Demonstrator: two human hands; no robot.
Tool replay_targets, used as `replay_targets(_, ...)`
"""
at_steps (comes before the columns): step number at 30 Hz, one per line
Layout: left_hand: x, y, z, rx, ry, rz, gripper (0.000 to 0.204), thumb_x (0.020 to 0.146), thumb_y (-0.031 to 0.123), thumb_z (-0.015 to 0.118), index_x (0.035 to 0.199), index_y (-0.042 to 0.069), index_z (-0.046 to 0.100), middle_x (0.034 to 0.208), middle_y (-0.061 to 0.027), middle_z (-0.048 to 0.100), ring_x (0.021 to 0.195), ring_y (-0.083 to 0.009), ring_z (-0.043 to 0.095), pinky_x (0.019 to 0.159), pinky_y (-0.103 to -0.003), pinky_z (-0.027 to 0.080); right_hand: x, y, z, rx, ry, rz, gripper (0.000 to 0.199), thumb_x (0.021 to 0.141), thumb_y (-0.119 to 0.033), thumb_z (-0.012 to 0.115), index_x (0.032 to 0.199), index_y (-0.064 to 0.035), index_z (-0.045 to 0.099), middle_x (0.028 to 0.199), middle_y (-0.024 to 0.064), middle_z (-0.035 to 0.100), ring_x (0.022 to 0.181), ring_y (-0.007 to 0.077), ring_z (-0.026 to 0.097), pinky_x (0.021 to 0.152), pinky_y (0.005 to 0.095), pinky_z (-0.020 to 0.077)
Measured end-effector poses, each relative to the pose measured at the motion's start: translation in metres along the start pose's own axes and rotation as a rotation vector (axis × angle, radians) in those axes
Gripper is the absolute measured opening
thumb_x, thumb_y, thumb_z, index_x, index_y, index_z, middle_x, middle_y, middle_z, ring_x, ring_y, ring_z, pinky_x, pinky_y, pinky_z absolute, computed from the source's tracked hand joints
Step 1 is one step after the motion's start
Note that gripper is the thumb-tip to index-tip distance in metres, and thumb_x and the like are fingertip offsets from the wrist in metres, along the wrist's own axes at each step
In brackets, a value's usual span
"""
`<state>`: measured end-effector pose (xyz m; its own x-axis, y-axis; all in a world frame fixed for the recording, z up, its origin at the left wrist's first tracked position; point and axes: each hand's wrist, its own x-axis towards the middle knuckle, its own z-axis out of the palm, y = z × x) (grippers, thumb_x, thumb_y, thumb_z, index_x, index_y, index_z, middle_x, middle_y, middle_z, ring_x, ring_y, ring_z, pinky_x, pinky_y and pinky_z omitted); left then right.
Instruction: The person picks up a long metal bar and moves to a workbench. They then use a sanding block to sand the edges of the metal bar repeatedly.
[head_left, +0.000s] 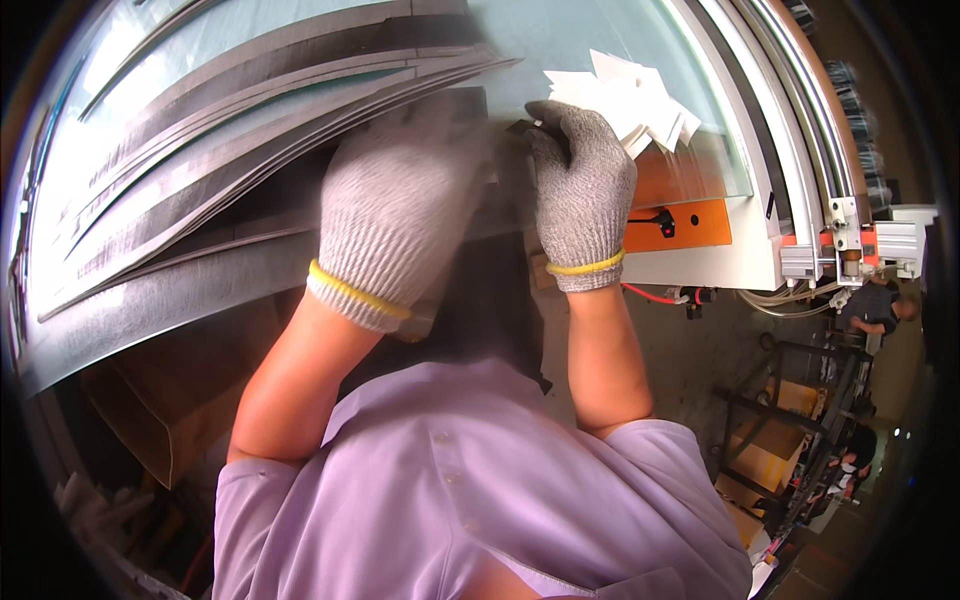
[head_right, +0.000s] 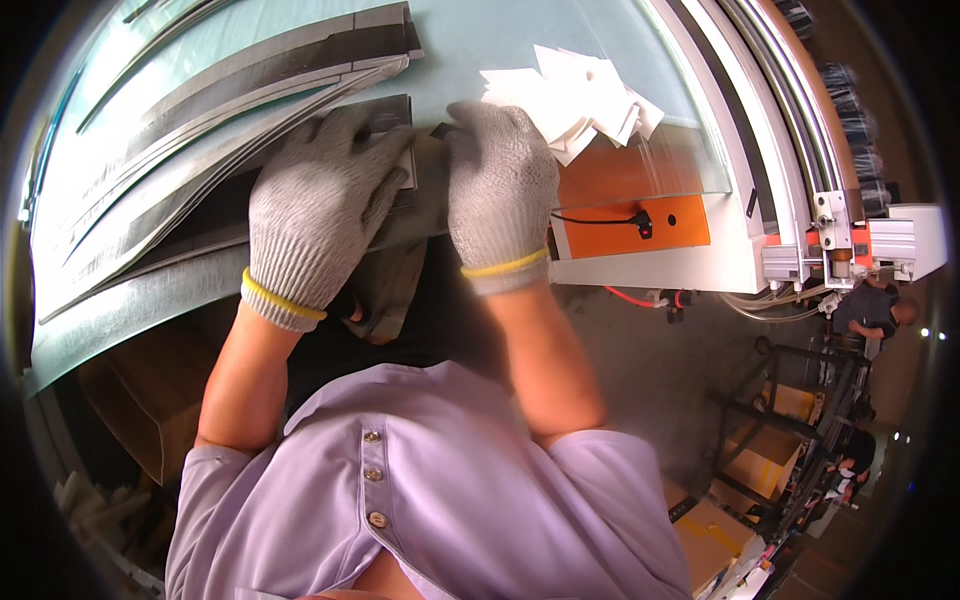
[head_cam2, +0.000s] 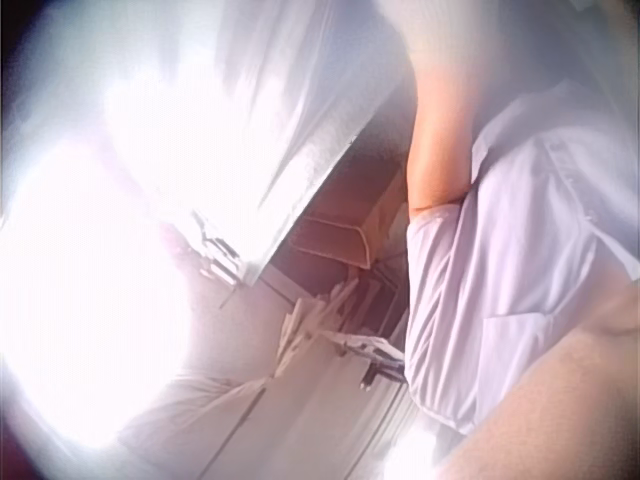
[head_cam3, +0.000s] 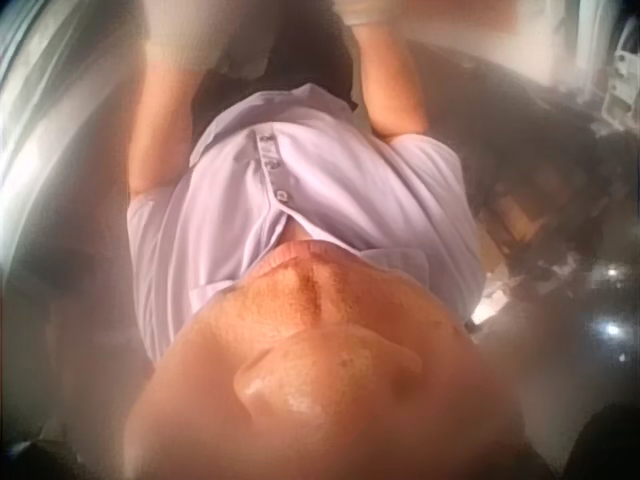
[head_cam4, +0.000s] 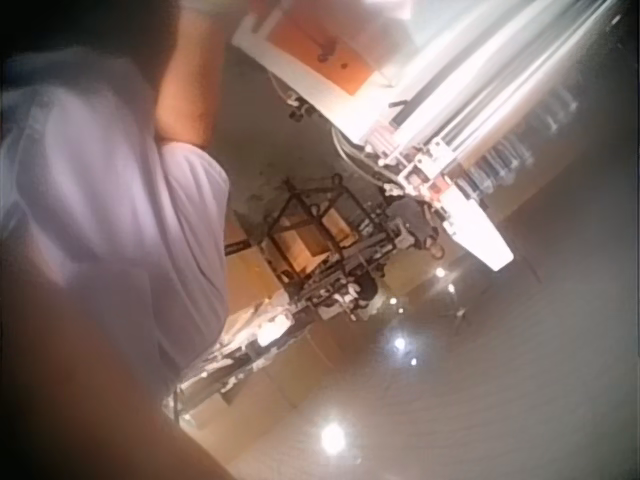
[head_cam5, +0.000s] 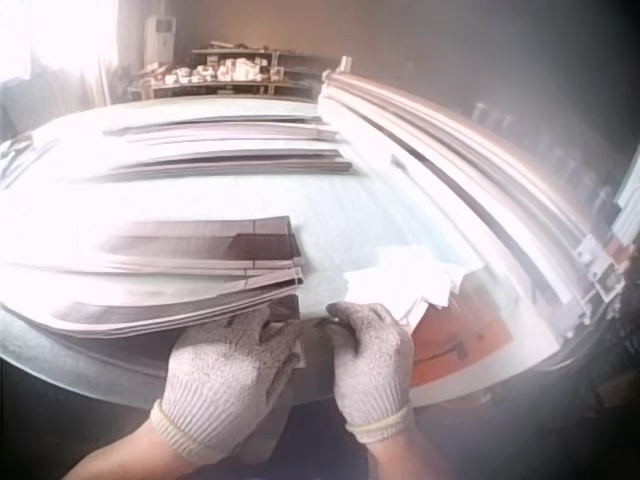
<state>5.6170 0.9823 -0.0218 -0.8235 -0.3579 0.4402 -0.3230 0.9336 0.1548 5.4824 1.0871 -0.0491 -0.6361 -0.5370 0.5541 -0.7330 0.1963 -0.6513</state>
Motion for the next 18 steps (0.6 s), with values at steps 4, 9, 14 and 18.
replay_targets(4, -0.009, -0.004, 0.000, -0.089, 0.054, -0.040, 0.027, 0.086, 0.020, 0.071, 0.112, 0.015, 0.074, 0.112, -0.0095, 0.065, 0.100, -0.0323, 0.064, 0.085, -0.043, 0.053, 0.006, -0.002, 0.003, 0.064, 0.009, -0.043, 0.009, 0.085, -0.003, 0.066, 0.093, -0.0021, 0.069, 0.090, 0.0154, 0.068, 0.087, 0.0350, 0.068, 0.079, 0.0414, 0.0536)
replay_targets(9, -0.010, -0.006, 0.000, -0.100, 0.052, -0.032, 0.027, 0.086, 0.020, 0.071, 0.112, 0.015, 0.075, 0.115, -0.0107, 0.066, 0.100, -0.0337, 0.064, 0.086, -0.043, 0.053, 0.008, -0.001, 0.008, 0.087, -0.024, -0.089, 0.008, 0.086, -0.003, 0.065, 0.092, -0.0016, 0.069, 0.090, 0.0154, 0.068, 0.086, 0.0350, 0.067, 0.079, 0.0414, 0.0537)
replay_targets(14, -0.010, -0.005, -0.001, -0.101, 0.049, -0.036, 0.026, 0.086, 0.020, 0.071, 0.112, 0.016, 0.076, 0.116, -0.0109, 0.066, 0.101, -0.0344, 0.064, 0.087, -0.044, 0.052, 0.011, 0.002, 0.012, 0.098, -0.049, -0.092, 0.008, 0.085, -0.004, 0.065, 0.091, -0.0015, 0.069, 0.088, 0.0154, 0.067, 0.085, 0.0354, 0.067, 0.078, 0.0424, 0.0534)
replay_targets(18, -0.010, -0.006, -0.002, -0.108, 0.045, -0.033, 0.026, 0.086, 0.020, 0.071, 0.111, 0.016, 0.076, 0.116, -0.0108, 0.066, 0.101, -0.0348, 0.063, 0.088, -0.044, 0.052, 0.012, -0.003, 0.011, 0.043, -0.070, -0.099, 0.008, 0.084, -0.003, 0.064, 0.090, -0.0015, 0.069, 0.087, 0.0156, 0.066, 0.084, 0.0355, 0.066, 0.076, 0.0428, 0.0531)
